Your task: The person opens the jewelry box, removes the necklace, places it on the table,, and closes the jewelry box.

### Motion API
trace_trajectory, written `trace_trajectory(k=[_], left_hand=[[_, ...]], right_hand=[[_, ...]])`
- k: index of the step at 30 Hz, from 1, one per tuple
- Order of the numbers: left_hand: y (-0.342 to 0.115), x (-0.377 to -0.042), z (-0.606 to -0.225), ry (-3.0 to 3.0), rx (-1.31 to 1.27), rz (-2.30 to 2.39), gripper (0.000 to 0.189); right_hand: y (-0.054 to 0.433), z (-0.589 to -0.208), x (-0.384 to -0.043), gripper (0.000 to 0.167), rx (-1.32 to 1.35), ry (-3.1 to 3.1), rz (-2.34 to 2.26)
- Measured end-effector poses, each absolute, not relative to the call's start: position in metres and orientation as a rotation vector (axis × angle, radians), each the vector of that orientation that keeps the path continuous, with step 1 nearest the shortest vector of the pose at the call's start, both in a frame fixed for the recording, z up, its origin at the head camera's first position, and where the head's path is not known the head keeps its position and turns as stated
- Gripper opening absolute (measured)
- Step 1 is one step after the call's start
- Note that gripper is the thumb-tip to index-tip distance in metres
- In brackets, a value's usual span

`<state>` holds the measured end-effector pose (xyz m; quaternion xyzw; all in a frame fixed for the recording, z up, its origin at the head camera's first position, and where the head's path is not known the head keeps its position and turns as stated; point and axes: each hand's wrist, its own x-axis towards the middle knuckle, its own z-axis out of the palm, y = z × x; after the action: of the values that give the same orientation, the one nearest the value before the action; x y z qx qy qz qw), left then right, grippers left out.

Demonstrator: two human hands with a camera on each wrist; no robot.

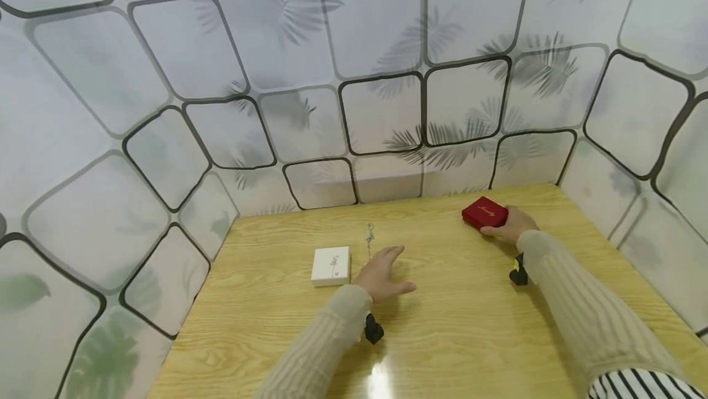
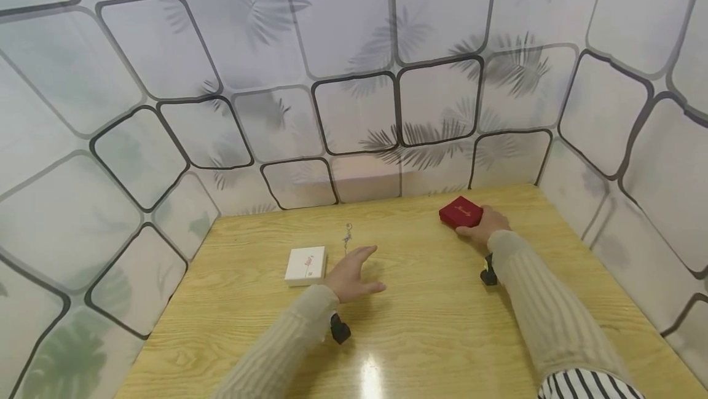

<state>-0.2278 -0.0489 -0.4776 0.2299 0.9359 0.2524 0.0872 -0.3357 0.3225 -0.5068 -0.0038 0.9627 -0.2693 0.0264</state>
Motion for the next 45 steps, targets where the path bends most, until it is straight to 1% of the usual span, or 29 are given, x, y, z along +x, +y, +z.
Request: trace_trajectory(k=[7, 15, 25, 45], left_hand=[[-0.049, -0.227, -0.477, 2.799, 0.667, 0.746, 0.088], [-0.049, -0.227, -0.478, 2.799, 0.669, 0.761, 0.088], [-0.05, -0.227, -0.481, 2.831, 0.647, 0.717, 0.089], [-0.05, -0.229, -0.492, 2.852, 0.663, 0.708, 0.093]], right_hand=[[0.308, -0.511, -0.336, 0.109, -0.111, 2.902, -0.847], [0.288, -0.51, -0.331, 0.111, -0.267, 2.81, -0.913], [0.263, -0.5, -0.31, 0.099, -0.494, 2.764, -0.911], [0.224, -0.51, -0.281, 0.098, -0.72, 2.597, -0.95]])
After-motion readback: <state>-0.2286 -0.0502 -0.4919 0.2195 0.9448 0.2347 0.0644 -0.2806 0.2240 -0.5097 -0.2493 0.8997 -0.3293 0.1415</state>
